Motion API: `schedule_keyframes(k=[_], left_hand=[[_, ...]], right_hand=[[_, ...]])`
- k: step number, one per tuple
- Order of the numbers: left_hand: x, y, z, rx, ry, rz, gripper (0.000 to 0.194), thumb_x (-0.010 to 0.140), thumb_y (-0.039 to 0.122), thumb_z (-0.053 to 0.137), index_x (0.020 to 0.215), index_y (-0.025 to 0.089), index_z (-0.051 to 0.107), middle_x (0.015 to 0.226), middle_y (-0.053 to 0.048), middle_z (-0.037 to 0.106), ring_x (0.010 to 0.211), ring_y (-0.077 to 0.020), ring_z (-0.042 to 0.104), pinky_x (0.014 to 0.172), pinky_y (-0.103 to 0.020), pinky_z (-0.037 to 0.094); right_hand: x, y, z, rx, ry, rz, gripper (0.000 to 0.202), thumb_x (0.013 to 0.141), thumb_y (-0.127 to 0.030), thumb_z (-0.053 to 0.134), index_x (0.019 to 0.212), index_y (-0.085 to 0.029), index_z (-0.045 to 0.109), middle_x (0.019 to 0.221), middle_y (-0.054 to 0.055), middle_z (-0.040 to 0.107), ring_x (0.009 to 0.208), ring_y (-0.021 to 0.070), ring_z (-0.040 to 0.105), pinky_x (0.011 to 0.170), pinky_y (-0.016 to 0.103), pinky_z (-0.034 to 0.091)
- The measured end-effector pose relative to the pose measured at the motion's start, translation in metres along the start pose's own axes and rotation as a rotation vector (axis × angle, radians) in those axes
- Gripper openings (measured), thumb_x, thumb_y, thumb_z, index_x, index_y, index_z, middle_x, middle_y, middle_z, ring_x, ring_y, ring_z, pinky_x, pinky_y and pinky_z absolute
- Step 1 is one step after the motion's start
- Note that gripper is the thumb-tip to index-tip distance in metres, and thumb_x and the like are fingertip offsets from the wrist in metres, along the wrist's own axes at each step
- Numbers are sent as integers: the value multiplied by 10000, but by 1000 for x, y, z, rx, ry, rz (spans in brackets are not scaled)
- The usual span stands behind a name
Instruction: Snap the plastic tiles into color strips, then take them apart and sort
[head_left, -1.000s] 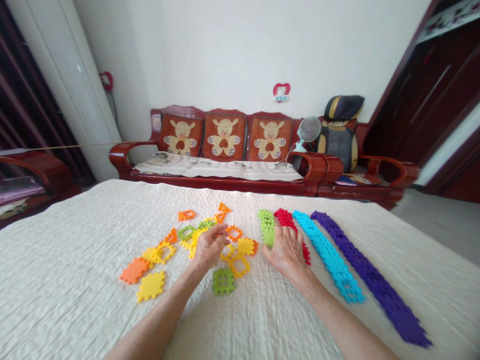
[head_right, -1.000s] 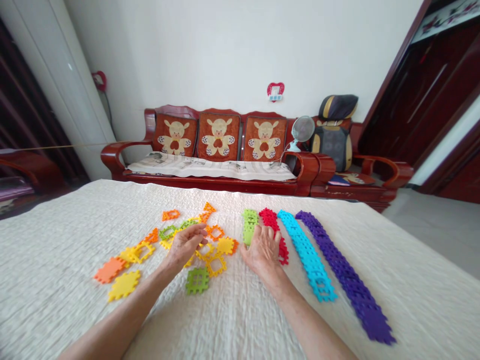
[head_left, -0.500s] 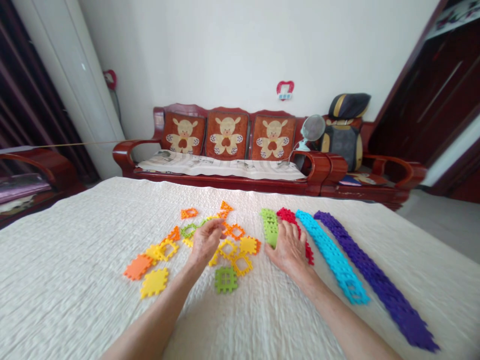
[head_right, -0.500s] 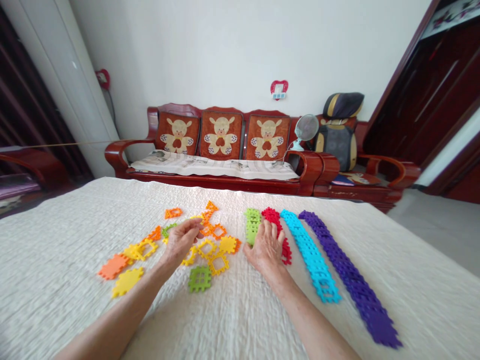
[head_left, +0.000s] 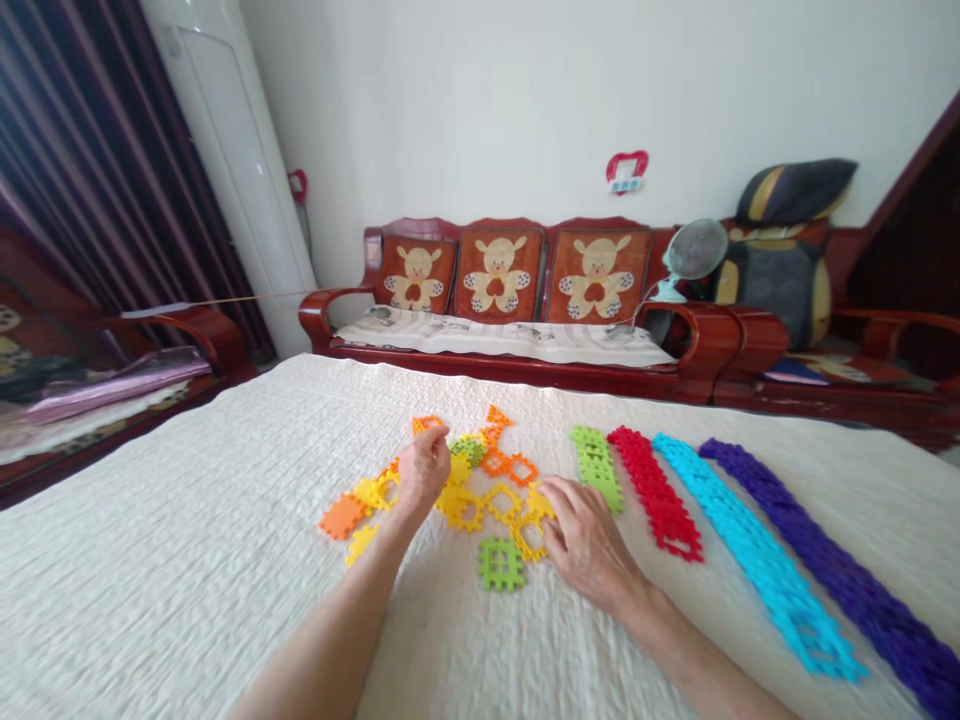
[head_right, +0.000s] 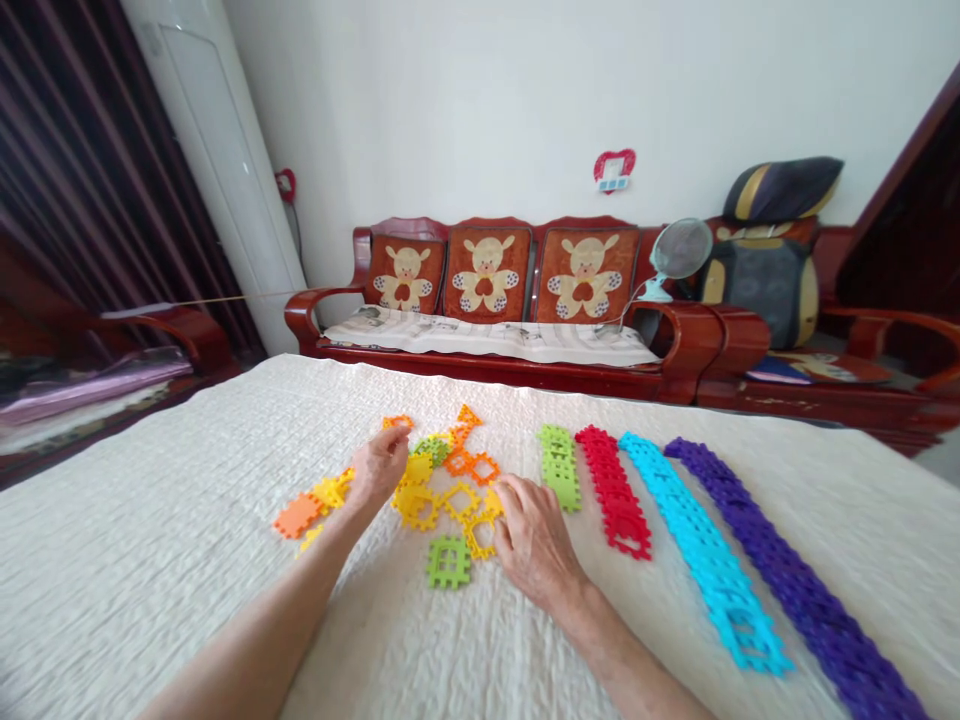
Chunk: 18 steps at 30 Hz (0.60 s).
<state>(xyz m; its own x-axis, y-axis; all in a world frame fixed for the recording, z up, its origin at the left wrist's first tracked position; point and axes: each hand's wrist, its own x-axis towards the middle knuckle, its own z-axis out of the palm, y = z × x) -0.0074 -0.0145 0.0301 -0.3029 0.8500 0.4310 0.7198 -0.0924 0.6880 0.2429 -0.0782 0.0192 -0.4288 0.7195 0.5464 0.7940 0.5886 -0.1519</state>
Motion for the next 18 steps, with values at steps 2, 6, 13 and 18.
schedule_keyframes(k=[2,6,13,18], left_hand=[[-4,-3,4,78,-43,145,325,792,222,494,1074,171,647,1025,-103,678,950,-222,619,873,-358,458],[-11,-5,9,219,-172,311,389,781,298,548,1146,176,606,1090,-115,648,1076,-256,550,938,-373,422],[-15,-2,9,293,-306,388,379,774,269,542,1140,207,615,1134,-85,626,1066,-234,542,964,-350,389],[-15,-2,10,257,-304,357,380,755,256,555,1124,201,628,1123,-93,635,1056,-249,543,956,-367,389]], right_hand=[[-1,2,3,8,8,1,402,815,-148,425,1206,-163,519,1226,115,557,1107,235,516,955,411,394],[-1,4,4,41,5,-18,387,835,-152,402,1205,-149,517,1211,120,562,1099,218,525,952,389,415],[3,-28,-20,192,-147,-172,411,782,-252,534,1191,-204,543,1240,83,566,1189,243,456,1036,457,309],[-3,-49,-22,260,-309,-181,472,746,-299,579,1210,-232,526,1229,72,575,1226,274,410,1046,520,253]])
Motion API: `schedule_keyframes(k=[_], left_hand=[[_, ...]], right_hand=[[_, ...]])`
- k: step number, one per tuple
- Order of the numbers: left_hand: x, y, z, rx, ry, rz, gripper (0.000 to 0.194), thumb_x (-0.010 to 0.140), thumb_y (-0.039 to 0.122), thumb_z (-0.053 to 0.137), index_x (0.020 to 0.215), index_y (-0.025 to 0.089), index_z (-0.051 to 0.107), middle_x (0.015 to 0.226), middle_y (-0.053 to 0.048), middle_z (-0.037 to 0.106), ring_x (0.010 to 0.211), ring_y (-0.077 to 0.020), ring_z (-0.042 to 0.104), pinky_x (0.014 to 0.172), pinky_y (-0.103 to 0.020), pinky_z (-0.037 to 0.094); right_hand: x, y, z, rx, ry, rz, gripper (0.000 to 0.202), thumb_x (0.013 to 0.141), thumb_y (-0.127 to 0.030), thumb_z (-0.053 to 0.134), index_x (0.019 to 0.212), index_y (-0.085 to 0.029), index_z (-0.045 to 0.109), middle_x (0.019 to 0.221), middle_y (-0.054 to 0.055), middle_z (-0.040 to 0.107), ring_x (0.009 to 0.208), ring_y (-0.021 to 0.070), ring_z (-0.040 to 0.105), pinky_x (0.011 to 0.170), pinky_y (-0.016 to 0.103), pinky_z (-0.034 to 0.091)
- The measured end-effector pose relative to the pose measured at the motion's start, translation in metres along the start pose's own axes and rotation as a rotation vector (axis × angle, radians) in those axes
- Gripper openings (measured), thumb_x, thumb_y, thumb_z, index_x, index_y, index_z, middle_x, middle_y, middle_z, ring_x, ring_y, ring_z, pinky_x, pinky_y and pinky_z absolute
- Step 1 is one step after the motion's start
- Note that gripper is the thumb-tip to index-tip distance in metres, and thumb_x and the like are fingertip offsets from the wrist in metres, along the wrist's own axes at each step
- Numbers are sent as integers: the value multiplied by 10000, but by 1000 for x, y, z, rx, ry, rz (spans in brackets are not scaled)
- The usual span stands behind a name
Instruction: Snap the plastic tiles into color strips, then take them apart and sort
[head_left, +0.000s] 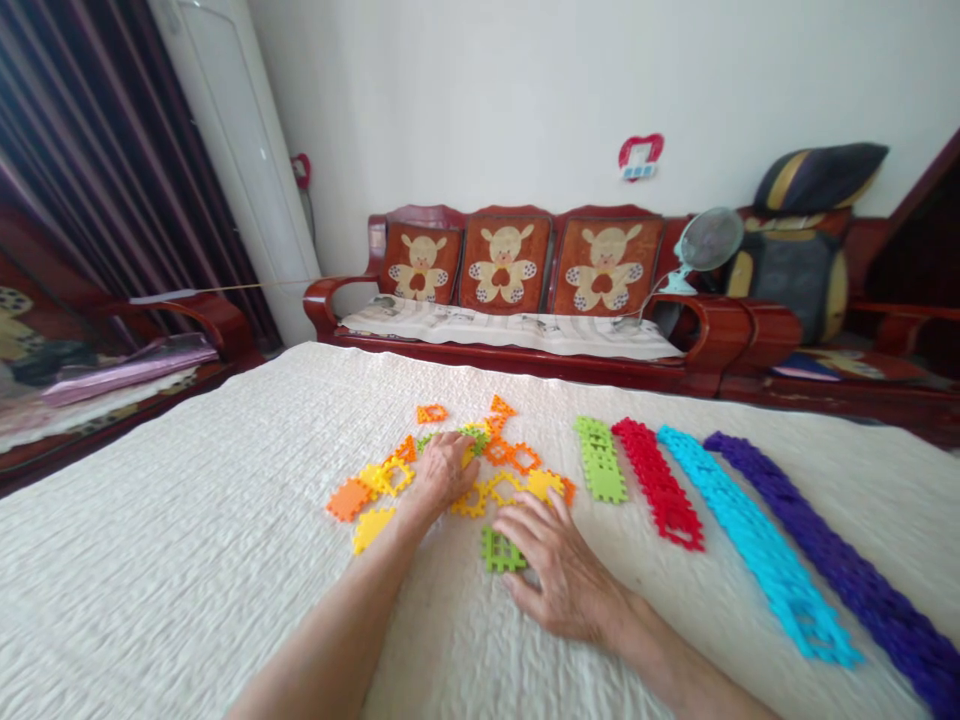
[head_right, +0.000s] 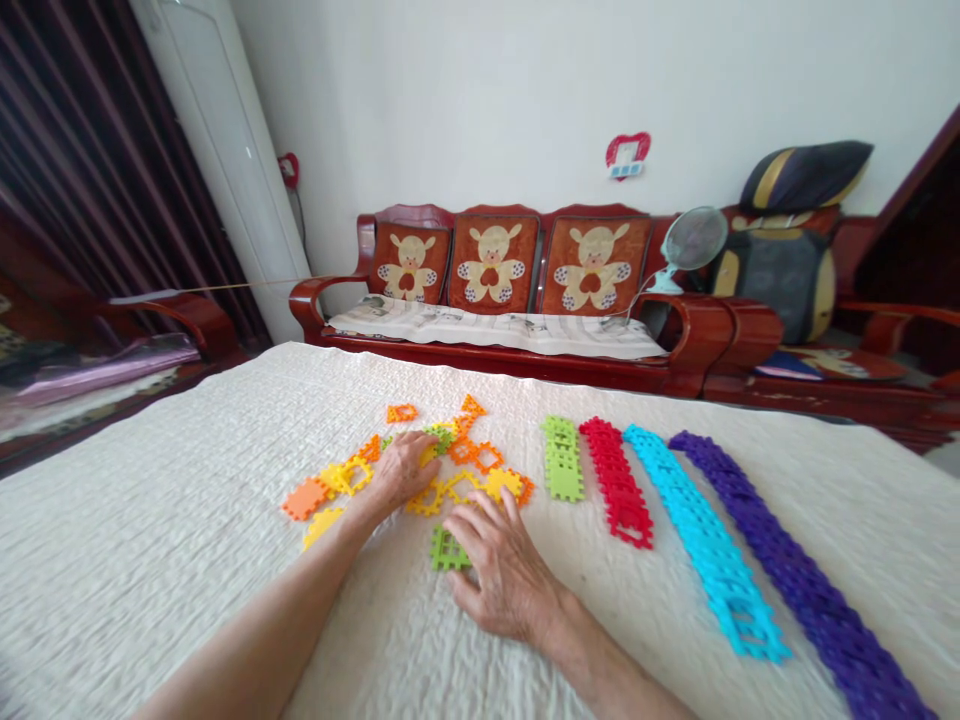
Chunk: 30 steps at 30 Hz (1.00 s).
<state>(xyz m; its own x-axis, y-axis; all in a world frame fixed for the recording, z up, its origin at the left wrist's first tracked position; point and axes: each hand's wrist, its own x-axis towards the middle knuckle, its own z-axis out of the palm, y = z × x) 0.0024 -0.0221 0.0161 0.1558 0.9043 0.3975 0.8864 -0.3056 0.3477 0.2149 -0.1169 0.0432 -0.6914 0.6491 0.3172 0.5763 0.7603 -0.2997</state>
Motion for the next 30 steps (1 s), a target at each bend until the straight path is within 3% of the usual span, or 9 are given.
schedule_keyframes(k=[4,8,12,16,23,30], left_hand=[[1,-3,4,-19,20,-10,377,743,258,569,1111,208,634,1113,-91,639,1042,-245,550,953,-365,391],[0,-4,6,-5,26,10,355,766,267,542,1104,205,632,1121,-96,633,1038,-245,558,944,-365,400],[-2,-1,5,-50,75,49,331,767,260,542,1075,194,644,1094,-122,641,1021,-272,568,941,-411,403],[-3,-2,8,-10,90,54,327,783,270,528,1080,196,643,1096,-121,642,1023,-273,571,941,-413,408],[-1,-7,12,56,64,47,341,794,273,521,1108,186,623,1137,-94,627,1047,-238,563,964,-381,403],[-1,-6,12,74,66,55,357,807,291,517,1126,165,616,1136,-108,627,1040,-250,560,963,-396,409]], right_hand=[[0,-3,3,20,4,4,409,752,-272,570,1158,-233,544,1177,64,595,1196,254,427,1046,502,244],[2,3,-8,11,48,-43,449,747,-257,577,1191,-225,517,1213,58,579,1216,234,413,1059,463,226],[0,30,-28,-77,177,78,426,763,-243,565,1186,-224,525,1239,71,567,1201,235,435,1056,472,210],[-8,68,-51,-163,212,204,409,751,-227,563,1158,-199,545,1194,78,594,1148,218,478,1018,427,266],[-28,109,-67,-263,74,367,452,684,-249,593,1133,-213,573,1180,76,605,1149,243,487,1035,468,201],[-29,105,-69,-251,28,365,471,668,-255,595,1137,-217,573,1180,78,605,1138,246,495,1040,457,197]])
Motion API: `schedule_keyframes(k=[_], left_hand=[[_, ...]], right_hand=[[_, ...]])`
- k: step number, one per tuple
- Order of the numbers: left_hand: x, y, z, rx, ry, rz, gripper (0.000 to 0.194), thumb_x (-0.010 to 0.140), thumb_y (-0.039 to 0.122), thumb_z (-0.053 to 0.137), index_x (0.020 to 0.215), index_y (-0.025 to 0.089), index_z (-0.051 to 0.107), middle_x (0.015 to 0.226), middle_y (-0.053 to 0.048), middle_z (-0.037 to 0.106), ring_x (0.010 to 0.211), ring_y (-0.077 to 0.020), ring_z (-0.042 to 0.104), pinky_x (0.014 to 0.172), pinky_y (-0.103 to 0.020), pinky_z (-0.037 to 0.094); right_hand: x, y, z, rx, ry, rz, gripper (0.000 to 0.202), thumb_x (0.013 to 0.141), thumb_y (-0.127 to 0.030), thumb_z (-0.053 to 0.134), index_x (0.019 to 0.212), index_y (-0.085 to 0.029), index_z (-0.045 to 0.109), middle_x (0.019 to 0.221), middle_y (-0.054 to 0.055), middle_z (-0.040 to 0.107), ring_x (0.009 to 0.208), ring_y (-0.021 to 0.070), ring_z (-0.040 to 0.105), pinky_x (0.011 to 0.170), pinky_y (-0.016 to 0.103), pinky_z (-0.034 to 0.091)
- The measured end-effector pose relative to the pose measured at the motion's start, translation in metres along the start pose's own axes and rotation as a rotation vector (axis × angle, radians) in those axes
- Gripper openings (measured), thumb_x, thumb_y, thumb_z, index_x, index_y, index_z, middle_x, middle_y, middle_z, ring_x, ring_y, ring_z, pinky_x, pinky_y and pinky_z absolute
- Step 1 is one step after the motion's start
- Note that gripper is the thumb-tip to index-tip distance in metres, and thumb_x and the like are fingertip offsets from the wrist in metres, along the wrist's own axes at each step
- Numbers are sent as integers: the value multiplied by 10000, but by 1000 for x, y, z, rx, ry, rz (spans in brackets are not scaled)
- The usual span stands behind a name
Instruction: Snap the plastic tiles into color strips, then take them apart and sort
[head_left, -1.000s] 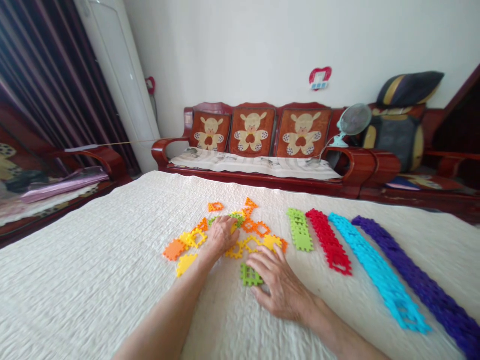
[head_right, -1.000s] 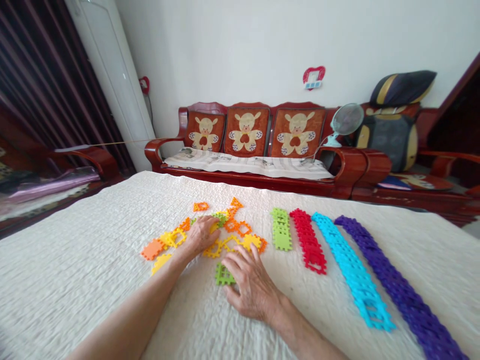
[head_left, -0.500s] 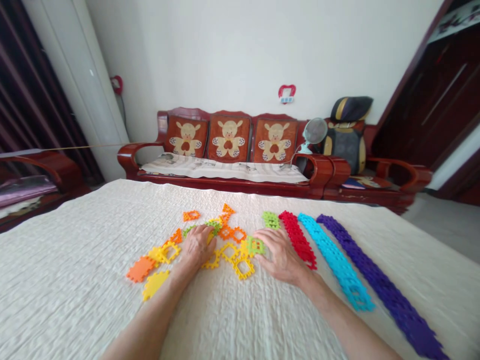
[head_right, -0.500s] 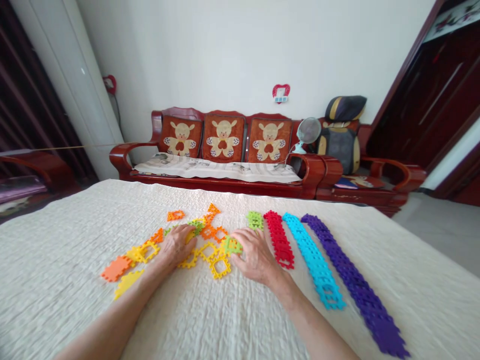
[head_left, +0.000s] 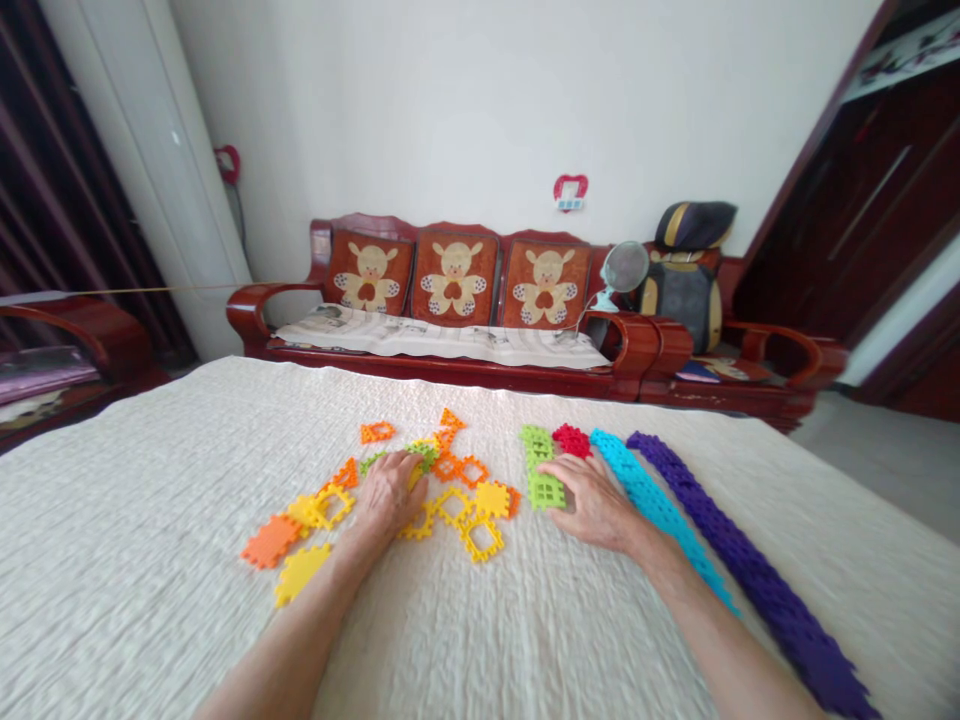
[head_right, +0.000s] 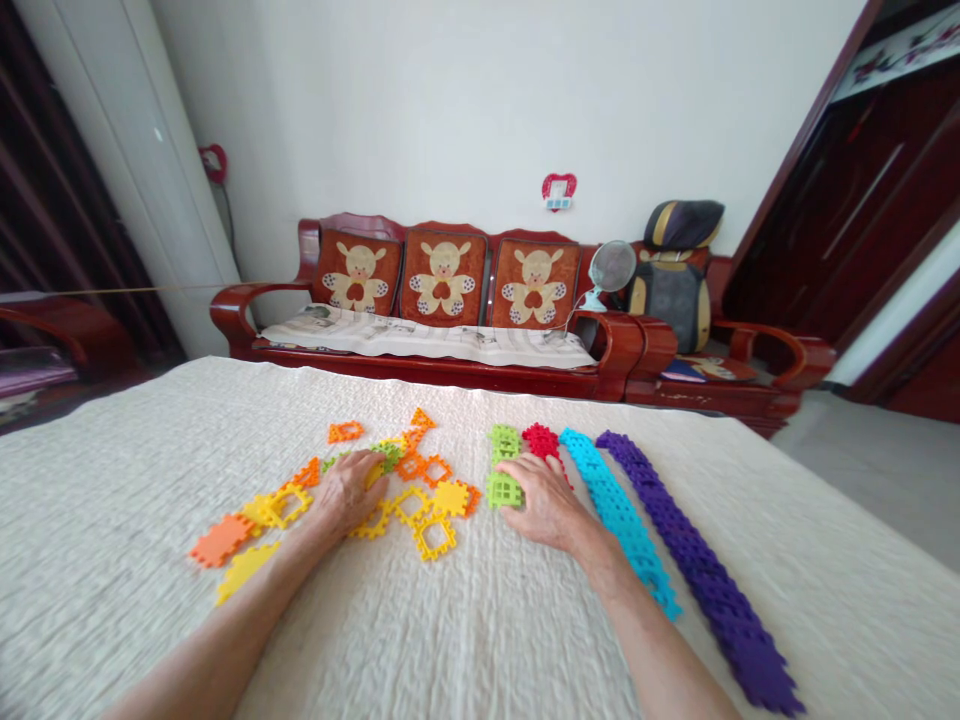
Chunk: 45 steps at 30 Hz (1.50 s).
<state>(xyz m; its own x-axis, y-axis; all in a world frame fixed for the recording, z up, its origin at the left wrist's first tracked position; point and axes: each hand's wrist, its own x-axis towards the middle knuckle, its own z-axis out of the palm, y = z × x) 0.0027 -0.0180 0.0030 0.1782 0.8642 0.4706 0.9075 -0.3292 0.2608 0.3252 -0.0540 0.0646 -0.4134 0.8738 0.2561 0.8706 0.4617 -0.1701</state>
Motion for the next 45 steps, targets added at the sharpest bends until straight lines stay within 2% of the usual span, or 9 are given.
schedule_keyframes(k=[11,14,17,21,26,29,32,38,45], left_hand=[[1,-1,-1,2,-21,-12,363,807,302,505,1133,182,610,1126,-104,631,1045,-250,558,942,-386,410],[1,0,-1,-18,-12,-17,343,798,286,516,1113,197,619,1126,-100,635,1043,-250,562,941,-387,410],[1,-1,-1,-34,1,-9,333,795,281,521,1099,192,625,1119,-100,639,1041,-250,567,935,-388,416],[0,-5,2,-44,22,21,297,796,285,532,1056,191,639,1059,-93,655,1013,-233,581,921,-379,430],[3,-7,-2,-114,95,72,176,825,257,505,816,175,660,921,-80,673,885,-194,611,850,-338,463],[6,-10,-9,-109,199,-60,215,846,233,462,780,168,655,867,-72,681,829,-181,626,798,-303,477],[8,-22,-13,-69,267,-254,248,838,179,438,934,166,665,938,-77,691,863,-184,641,813,-299,481],[7,-37,-13,43,112,-283,370,809,107,410,1106,164,623,1106,-93,652,1021,-181,601,933,-296,428],[6,-25,-18,88,-71,-296,363,825,290,486,1150,167,591,1083,-125,643,1043,-239,576,924,-360,411]], right_hand=[[-3,1,1,-11,24,-23,489,653,-213,594,1141,-233,566,1244,79,557,1188,272,449,1062,550,117],[-2,-8,2,38,72,-78,455,688,-188,570,1143,-200,559,1203,93,565,1134,248,485,1020,469,272],[-2,-26,6,109,64,-158,328,735,-144,516,1054,-174,585,1025,80,609,984,194,549,867,328,407],[-4,-51,20,115,6,-214,100,759,-140,501,781,-188,586,772,19,586,730,137,548,675,251,396],[-10,-73,37,141,-40,-297,91,750,-140,508,674,-191,509,690,-11,543,622,99,490,579,226,324],[-11,-80,39,165,-57,-303,78,768,-147,500,706,-193,504,710,-10,543,628,100,485,581,228,315],[-10,-83,38,179,-73,-292,95,789,-136,475,716,-192,499,718,-4,536,634,104,480,583,232,311],[-9,-83,40,194,-54,-293,141,817,-136,447,694,-192,489,723,3,532,650,115,486,594,244,316],[-8,-83,43,225,-18,-302,130,813,-133,461,719,-203,517,736,3,548,656,124,501,594,247,339]])
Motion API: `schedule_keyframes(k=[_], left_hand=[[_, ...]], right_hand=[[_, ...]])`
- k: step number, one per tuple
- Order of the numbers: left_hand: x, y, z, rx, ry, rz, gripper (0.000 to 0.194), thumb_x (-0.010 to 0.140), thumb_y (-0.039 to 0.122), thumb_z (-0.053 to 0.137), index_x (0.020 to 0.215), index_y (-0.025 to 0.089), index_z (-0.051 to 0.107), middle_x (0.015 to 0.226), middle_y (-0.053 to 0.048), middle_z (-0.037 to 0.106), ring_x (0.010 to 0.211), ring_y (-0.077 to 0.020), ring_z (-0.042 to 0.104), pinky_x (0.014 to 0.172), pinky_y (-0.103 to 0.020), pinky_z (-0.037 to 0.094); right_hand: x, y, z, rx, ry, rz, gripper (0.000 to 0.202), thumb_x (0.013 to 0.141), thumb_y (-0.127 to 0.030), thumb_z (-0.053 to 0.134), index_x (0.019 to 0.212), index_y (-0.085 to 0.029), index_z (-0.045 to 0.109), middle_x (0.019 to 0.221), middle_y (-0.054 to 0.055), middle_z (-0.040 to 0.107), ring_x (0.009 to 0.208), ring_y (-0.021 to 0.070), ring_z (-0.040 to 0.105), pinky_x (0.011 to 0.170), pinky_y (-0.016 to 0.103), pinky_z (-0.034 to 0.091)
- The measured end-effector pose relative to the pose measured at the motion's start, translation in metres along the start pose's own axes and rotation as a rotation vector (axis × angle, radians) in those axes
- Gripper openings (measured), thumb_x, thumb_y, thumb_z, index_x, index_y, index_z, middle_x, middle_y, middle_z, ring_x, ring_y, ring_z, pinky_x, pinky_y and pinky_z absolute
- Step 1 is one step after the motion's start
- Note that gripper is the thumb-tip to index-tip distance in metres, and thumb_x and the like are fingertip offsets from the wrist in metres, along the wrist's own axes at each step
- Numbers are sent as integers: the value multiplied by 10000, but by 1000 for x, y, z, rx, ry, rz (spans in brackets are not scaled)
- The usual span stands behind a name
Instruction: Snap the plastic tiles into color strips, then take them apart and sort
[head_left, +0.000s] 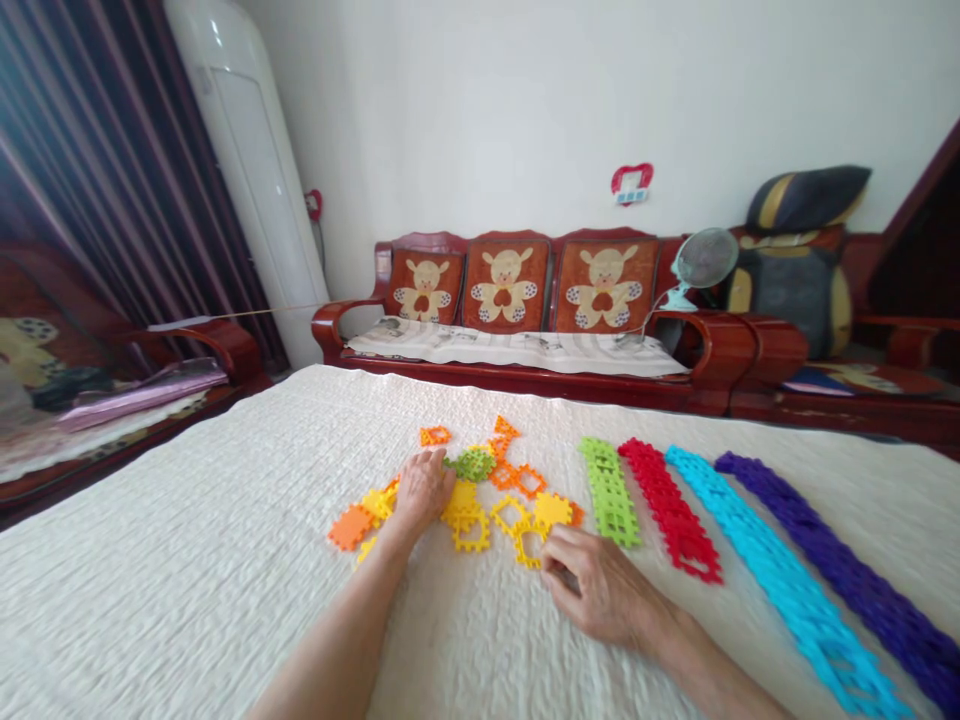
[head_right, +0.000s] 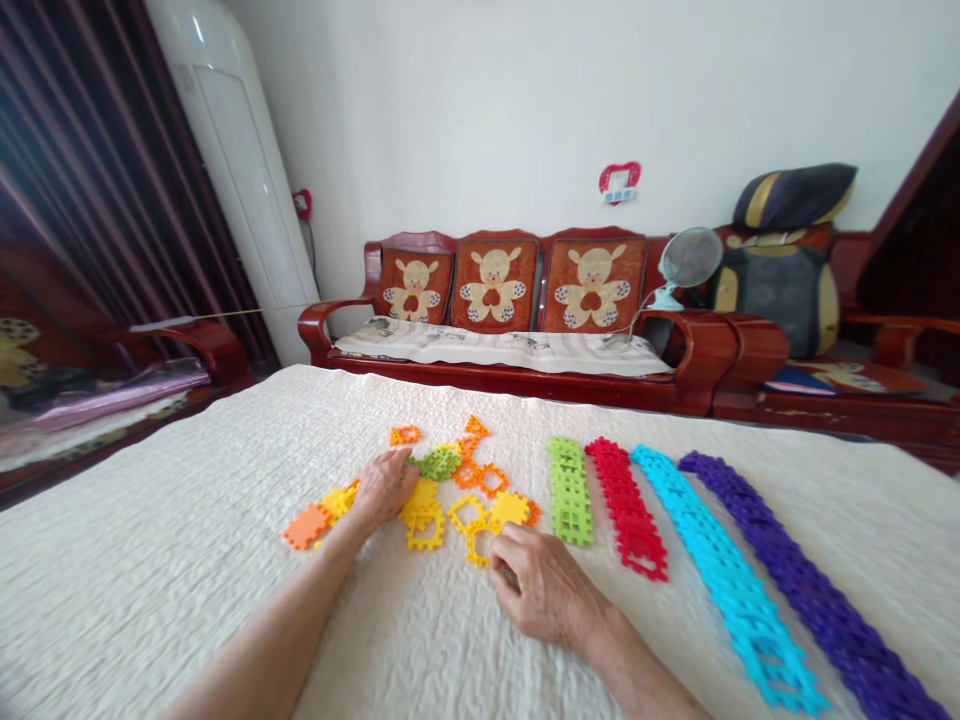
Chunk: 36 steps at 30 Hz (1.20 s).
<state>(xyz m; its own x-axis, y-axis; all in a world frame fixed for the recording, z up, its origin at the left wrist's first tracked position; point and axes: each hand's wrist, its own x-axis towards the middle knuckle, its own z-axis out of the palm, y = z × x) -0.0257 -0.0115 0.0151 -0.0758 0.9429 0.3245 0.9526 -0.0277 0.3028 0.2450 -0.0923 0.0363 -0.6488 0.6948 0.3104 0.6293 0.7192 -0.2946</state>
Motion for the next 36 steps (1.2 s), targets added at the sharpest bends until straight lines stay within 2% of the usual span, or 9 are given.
schedule_keyframes(k=[6,10,12,15,19,22,25,31,36], left_hand=[[4,-1,-5,-187,145,-122,363,781,195,499,1116,152,633,1015,-114,672,938,-220,616,853,-345,445],[9,8,-15,-463,190,-266,322,753,211,528,1041,169,665,793,-41,688,737,-171,631,713,-290,463],[8,19,-19,-684,103,-330,306,720,222,564,1003,157,659,686,-7,658,614,-131,601,599,-240,441],[1,42,-19,-982,-159,-373,302,652,219,632,942,137,632,622,7,641,531,-98,566,493,-193,384],[-15,69,-15,-1140,-426,-364,331,607,256,689,909,147,607,599,-1,649,545,-107,583,474,-186,387],[-24,79,-12,-1196,-512,-331,327,597,260,692,890,150,597,623,-5,657,542,-101,581,488,-194,403],[-28,85,-11,-1238,-576,-300,318,587,266,694,867,153,592,628,-7,654,558,-108,594,479,-194,390],[-31,89,-16,-1300,-654,-323,344,588,261,701,894,147,593,671,-31,671,653,-144,638,502,-202,409],[-34,90,-20,-1263,-725,-313,354,596,291,706,910,140,644,711,-33,690,587,-115,615,512,-209,448]], right_hand=[[-1,-1,-1,6,3,2,137,807,-121,464,716,-202,527,729,4,548,645,122,503,578,242,344],[0,0,0,-25,10,-2,155,819,-141,464,687,-200,519,699,1,538,626,120,497,574,244,349],[1,1,0,-37,48,-5,156,836,-158,457,703,-200,528,708,7,544,655,129,512,600,251,372],[2,2,0,-36,127,12,137,863,-175,435,818,-200,562,798,32,576,769,155,549,690,279,426],[4,2,0,-10,210,43,227,835,-181,483,1053,-202,545,1031,79,594,987,199,553,867,352,459],[4,2,1,0,270,48,438,794,-211,548,1223,-193,466,1220,114,534,1148,234,493,979,409,425],[4,2,3,-5,294,59,534,782,-259,575,1291,-194,427,1295,132,497,1205,258,464,1005,448,413],[5,4,4,12,291,56,502,785,-228,572,1274,-207,460,1264,114,535,1181,246,494,996,439,432],[5,4,0,32,305,7,378,829,-190,494,1207,-199,503,1201,101,569,1137,217,521,974,391,443]])
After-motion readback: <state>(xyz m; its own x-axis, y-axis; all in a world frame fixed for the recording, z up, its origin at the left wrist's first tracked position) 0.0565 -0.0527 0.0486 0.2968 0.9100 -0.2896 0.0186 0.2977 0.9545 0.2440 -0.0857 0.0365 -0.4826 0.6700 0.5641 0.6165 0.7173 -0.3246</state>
